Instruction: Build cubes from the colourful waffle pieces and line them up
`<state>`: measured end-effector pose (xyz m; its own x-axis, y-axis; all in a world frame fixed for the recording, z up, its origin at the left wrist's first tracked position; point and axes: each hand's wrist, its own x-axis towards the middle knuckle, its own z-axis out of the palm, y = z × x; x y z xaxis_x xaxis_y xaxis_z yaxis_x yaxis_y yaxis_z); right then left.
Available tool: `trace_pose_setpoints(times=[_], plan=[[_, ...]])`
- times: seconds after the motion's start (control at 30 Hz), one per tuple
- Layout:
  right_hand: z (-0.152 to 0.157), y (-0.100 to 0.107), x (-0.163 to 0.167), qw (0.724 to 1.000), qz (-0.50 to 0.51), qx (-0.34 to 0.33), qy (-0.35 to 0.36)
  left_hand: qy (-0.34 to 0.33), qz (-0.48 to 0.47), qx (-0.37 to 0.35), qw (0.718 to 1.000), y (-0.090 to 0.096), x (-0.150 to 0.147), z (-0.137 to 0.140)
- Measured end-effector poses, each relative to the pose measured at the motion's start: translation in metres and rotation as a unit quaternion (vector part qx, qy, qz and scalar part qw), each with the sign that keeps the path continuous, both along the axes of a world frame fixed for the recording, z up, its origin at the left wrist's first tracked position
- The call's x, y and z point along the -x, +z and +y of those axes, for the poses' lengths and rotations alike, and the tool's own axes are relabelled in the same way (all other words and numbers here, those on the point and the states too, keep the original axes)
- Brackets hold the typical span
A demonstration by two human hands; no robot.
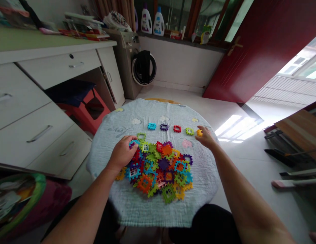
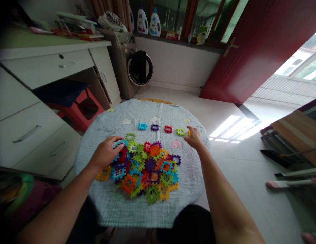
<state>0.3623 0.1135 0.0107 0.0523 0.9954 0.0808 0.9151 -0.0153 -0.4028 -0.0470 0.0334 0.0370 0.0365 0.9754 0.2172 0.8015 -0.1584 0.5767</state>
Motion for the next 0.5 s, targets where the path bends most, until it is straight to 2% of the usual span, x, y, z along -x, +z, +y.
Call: trace_pose_setpoints(times=[0.1, 0.2, 0.33, 0.5], plan=[[-0.034, 0.009, 0.044, 0.992, 0.022, 0.013, 0.123, -0.012, 0.011, 0.015, 1.0, -0.003, 0.001, -0.002], [-0.064, 0.017, 0.082, 0.98, 0.029, 0.048, 0.192, -0.026, 0.036, 0.034, 0.998, -0.007, 0.004, -0.003], [-0.086, 0.024, 0.12, 0.981, 0.006, 0.04, 0.19, -0.028, 0.07, 0.059, 0.995, -0.008, 0.008, -0.004], [-0.09, 0.019, 0.159, 0.982, -0.038, 0.039, 0.183, -0.02, 0.083, 0.062, 0.994, -0.01, 0.008, -0.005]])
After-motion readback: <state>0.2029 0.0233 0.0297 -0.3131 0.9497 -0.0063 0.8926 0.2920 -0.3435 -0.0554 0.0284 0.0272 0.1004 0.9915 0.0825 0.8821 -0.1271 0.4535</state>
